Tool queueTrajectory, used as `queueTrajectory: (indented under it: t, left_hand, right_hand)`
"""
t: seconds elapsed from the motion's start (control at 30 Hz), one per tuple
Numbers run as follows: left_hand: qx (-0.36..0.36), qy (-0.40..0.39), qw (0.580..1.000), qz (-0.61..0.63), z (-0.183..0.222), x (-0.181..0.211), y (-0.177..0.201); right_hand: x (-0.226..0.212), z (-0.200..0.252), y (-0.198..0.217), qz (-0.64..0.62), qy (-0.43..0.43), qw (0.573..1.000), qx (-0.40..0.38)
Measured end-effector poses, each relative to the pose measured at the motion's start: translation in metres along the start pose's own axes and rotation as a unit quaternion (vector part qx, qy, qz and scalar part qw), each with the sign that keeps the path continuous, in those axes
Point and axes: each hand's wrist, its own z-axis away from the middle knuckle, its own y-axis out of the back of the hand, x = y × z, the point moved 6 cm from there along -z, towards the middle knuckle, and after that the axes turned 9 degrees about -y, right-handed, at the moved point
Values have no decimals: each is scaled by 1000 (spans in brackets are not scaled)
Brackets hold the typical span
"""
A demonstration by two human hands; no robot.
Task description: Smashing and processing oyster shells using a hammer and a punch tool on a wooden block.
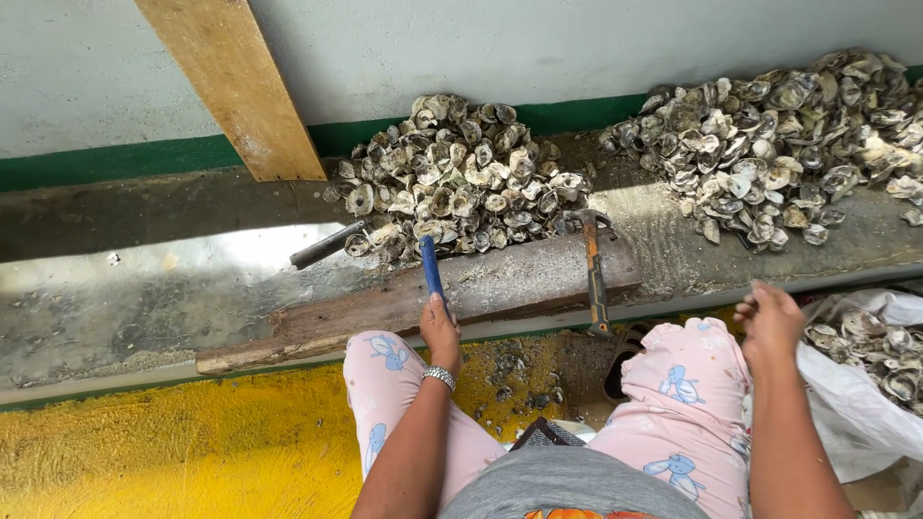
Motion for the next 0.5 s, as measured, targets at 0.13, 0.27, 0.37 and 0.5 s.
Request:
queueTrajectory:
  t: [0.13, 0.27, 0.37, 0.5]
  left_hand:
    - [13, -16, 1000, -11, -10, -6, -4]
    - [-8, -34, 997, -72, -12, 0, -8]
    - [0, -34, 995, -93, -15, -9, -10]
    - [-21, -21, 996, -87, -21, -23, -14]
  right_hand:
    - [-39, 63, -137, 210, 76, 971, -90]
    - [-19, 90, -259, 316, 54, 927, -193]
    - [7, 92, -343, 443, 86, 853, -263]
    - [26, 65, -444, 451, 247, 808, -288]
